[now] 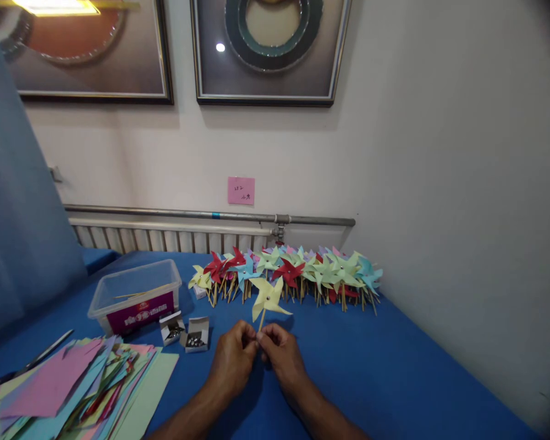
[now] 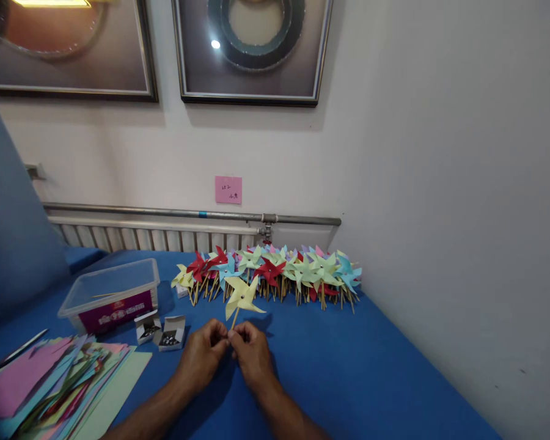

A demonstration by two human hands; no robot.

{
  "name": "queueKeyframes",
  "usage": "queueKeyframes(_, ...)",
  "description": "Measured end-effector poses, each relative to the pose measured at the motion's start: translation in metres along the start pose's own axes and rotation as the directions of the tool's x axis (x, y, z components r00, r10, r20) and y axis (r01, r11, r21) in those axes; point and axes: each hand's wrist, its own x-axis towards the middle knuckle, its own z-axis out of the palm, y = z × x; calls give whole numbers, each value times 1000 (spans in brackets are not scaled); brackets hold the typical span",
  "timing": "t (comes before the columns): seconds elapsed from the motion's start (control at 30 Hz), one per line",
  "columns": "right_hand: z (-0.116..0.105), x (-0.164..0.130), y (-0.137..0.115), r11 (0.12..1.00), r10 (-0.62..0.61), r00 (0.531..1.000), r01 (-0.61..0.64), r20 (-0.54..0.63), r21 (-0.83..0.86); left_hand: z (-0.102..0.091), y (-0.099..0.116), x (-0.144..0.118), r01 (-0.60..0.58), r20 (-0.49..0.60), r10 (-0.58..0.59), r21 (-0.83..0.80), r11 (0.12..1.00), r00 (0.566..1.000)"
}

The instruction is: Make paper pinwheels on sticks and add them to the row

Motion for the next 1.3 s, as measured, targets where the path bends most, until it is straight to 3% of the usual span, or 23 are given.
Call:
queueKeyframes(0.3, 1, 1, 2, 999, 23, 1000, -24, -20, -30, 1, -6, 1, -16, 20, 15, 40, 999, 1000)
queueKeyframes(0.57, -5, 4, 11, 977, -51, 994, 31, -93, -211, -2, -6, 2, 5, 49, -11, 134, 991, 999)
queueKeyframes(0.7, -25, 19, 8, 920, -80, 981, 6, -174, -392, -3, -3, 0, 11, 83, -22, 128, 992, 996)
queueKeyframes(1.0, -108, 66, -18, 761, -156, 942, -77, -298, -644, -1, -1, -8, -94, 172, 49, 266, 959, 984)
queueKeyframes(1.3, -111, 77, -1, 661, -183, 929, -126, -322, -740, 0, -5, -7, -140, 233, 62, 337, 931, 971)
